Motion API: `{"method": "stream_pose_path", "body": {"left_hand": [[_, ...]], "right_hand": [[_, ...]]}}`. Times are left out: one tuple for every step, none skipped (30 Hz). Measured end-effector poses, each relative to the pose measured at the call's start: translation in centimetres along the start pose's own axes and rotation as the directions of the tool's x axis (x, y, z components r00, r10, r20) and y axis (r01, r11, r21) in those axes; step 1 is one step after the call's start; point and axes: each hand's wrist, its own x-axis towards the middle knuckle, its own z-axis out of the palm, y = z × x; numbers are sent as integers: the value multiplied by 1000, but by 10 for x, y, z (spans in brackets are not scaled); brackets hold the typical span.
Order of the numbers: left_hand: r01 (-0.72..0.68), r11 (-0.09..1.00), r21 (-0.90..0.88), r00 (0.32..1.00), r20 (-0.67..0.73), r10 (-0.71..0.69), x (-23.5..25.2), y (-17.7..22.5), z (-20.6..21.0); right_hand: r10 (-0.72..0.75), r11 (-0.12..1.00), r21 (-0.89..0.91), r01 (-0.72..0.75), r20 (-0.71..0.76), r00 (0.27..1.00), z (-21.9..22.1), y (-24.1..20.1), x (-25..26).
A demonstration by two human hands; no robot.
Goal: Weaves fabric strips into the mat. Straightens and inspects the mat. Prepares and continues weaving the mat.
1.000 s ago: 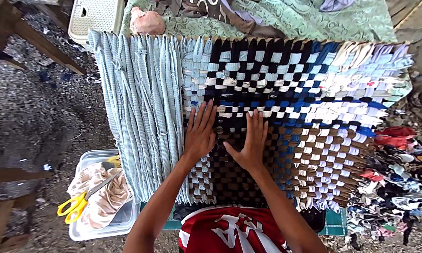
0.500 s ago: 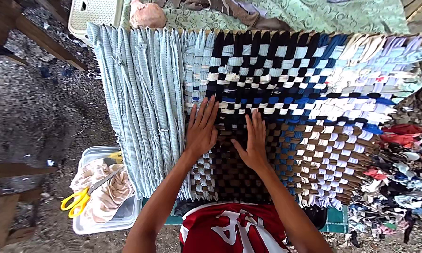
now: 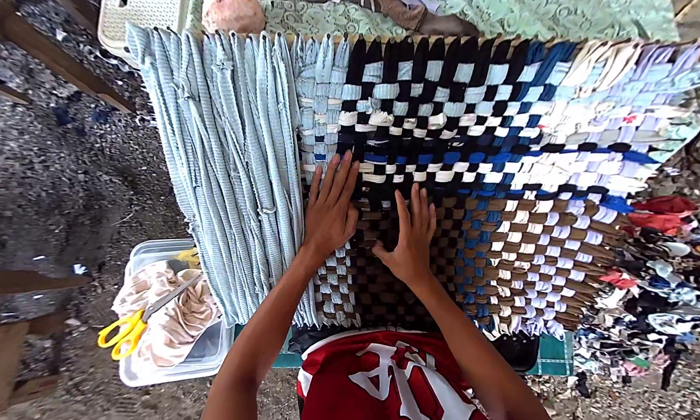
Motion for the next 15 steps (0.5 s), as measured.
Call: {"method": "stream_pose_path", "body": {"left_hand": [[0, 1000, 3, 1000, -4, 0, -1, 0, 1], [-2, 1000, 3, 1000, -7, 2, -2, -1, 1], [-4, 1000, 2, 1000, -9, 4, -3, -1, 2], [-6, 1000, 2, 1000, -7, 6, -4, -2, 2], [-8, 1000, 5, 1000, -7, 8, -4, -2, 3], [-8, 1000, 7, 1000, -8, 8, -5, -2, 4], [-9, 1000, 6, 1000, -9, 9, -6, -2, 5], [-11, 1000, 4, 1000, -9, 11, -7, -2, 5], [-12, 1000, 6, 1000, -5, 12, -8, -2, 5], [-14, 1000, 10, 1000, 1, 14, -8, -3, 5], [-16, 1000, 13, 1000, 4, 16, -8, -3, 5], [-15, 1000, 18, 1000, 2, 15, -8, -3, 6], [-15, 1000, 23, 1000, -3, 15, -8, -3, 7], [-15, 1000, 24, 1000, -8, 15, -8, -3, 7], [-13, 1000, 25, 1000, -5, 13, -8, -4, 6]], "right_hand": [[-23, 1000, 18, 23, 12, 1000, -3, 6, -2], [-47, 998, 33, 47, 22, 999, -5, 11, -4], [-79, 996, 46, 77, 33, 996, -7, 18, -6], [-116, 992, 61, 113, 52, 992, -9, 24, -8], [-150, 987, 73, 144, 75, 986, -13, 30, -9], [-168, 983, 90, 160, 96, 981, -17, 34, -10], [-174, 981, 107, 162, 114, 978, -20, 35, -11], [-169, 981, 113, 156, 123, 978, -23, 32, -13], [-156, 984, 109, 143, 118, 981, -24, 27, -14], [-133, 987, 101, 122, 107, 985, -24, 20, -17], [-104, 992, 85, 96, 98, 990, -22, 12, -20], [-80, 995, 62, 75, 90, 993, -18, 3, -24], [-63, 998, 32, 60, 86, 994, -13, -5, -27], [-45, 999, -1, 45, 89, 995, -7, -10, -29], [-29, 999, -25, 31, 91, 995, -1, -13, -31]]}}
